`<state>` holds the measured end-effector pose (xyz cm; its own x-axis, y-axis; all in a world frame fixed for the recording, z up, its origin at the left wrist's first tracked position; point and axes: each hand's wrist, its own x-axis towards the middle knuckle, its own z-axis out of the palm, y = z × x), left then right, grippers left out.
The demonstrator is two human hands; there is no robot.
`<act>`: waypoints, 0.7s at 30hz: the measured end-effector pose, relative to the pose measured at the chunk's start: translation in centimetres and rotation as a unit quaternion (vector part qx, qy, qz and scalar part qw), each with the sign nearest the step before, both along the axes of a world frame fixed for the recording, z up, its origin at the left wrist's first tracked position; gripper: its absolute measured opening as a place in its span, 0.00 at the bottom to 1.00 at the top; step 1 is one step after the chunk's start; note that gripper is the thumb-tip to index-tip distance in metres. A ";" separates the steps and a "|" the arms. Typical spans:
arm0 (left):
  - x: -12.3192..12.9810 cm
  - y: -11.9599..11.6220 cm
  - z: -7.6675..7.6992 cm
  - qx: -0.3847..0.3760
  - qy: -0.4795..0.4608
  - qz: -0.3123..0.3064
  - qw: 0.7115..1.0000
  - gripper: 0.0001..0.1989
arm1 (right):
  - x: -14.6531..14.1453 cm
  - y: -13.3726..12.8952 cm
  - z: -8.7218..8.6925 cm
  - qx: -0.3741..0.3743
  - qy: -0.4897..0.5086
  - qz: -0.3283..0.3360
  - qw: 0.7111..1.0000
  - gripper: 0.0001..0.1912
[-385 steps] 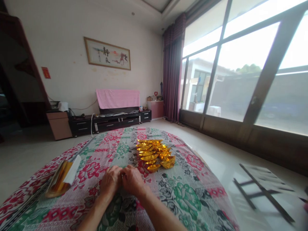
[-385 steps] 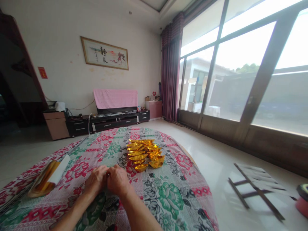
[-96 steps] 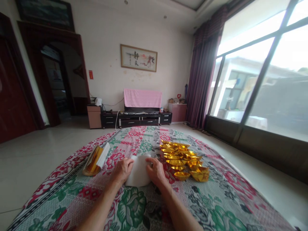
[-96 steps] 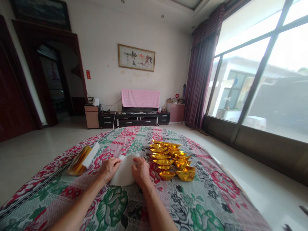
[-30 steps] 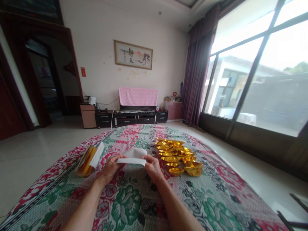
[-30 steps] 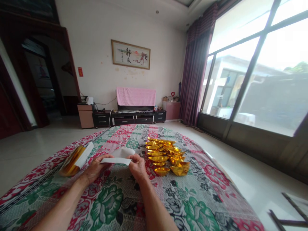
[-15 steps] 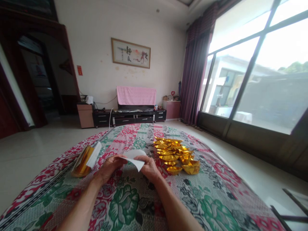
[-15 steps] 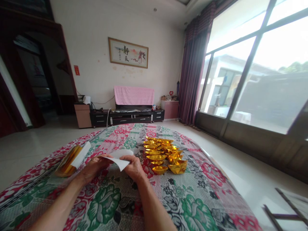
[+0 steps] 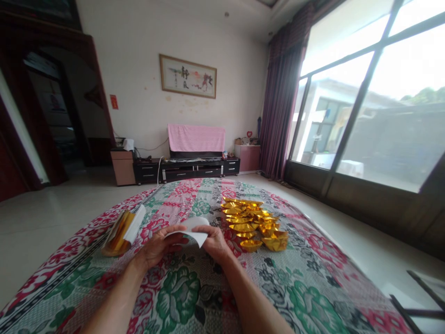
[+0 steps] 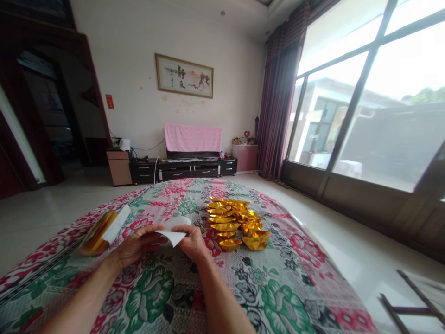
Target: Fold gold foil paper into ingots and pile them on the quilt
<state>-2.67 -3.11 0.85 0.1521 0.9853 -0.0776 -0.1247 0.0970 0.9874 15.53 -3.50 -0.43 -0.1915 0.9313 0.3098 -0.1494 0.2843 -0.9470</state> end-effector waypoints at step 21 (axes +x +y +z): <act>0.4 1.2 -0.6 0.036 -0.101 0.025 0.994 0.15 | 0.6 -0.7 0.8 0.058 -0.056 -0.004 0.997 0.14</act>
<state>-2.23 -1.92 0.23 0.1087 0.9939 0.0198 -0.3248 0.0167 0.9456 16.09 -4.19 0.41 -0.2232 0.8922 0.3927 -0.0408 0.3940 -0.9182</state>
